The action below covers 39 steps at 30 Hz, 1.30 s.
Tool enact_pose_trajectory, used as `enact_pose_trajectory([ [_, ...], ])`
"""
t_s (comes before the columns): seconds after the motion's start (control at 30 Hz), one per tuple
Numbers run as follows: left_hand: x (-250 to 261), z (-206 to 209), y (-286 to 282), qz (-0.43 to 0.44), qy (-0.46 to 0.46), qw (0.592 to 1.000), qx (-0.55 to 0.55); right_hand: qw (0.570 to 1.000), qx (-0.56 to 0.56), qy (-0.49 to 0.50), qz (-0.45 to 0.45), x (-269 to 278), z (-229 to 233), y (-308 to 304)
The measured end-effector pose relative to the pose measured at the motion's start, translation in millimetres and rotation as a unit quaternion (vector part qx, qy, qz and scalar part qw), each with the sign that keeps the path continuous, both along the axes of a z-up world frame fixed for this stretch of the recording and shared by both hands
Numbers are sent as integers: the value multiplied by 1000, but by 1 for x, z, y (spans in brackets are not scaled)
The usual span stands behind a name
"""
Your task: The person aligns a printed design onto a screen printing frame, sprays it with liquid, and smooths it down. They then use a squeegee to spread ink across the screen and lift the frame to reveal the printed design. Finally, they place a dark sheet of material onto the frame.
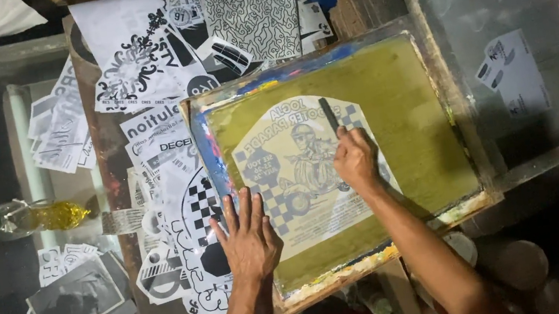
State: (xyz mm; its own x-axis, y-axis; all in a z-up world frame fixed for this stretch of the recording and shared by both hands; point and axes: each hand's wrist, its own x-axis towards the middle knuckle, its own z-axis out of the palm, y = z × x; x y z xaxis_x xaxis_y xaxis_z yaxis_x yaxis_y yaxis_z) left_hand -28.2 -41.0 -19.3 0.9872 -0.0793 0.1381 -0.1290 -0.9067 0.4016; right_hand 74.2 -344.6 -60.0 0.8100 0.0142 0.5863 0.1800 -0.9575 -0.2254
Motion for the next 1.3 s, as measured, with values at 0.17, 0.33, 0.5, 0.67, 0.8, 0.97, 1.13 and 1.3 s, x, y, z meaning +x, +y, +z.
enact_pose_trajectory([
  [0.17,-1,5,-1,5,0,1000,7,1000,24,3,-18,-3,2,-46],
  [0.33,1,7,1,-6,26,1000,-5,997,70,39,14,1,34,-88],
  [0.5,-3,10,-2,3,26,1000,-6,953,138,80,259,4,39,32],
  [0.67,1,7,0,6,11,1000,-12,960,2,-5,279,67,-10,34],
  [0.8,1,2,0,5,-14,1000,-4,983,-8,-28,184,77,-9,-5],
  [0.97,2,4,8,-53,21,998,-17,998,2,19,55,46,18,-50],
  [1.13,3,3,7,-49,26,998,-7,665,736,59,-116,23,17,-117],
  [1.3,-3,-1,1,-36,-15,998,-57,910,412,17,-53,-53,86,-64],
])
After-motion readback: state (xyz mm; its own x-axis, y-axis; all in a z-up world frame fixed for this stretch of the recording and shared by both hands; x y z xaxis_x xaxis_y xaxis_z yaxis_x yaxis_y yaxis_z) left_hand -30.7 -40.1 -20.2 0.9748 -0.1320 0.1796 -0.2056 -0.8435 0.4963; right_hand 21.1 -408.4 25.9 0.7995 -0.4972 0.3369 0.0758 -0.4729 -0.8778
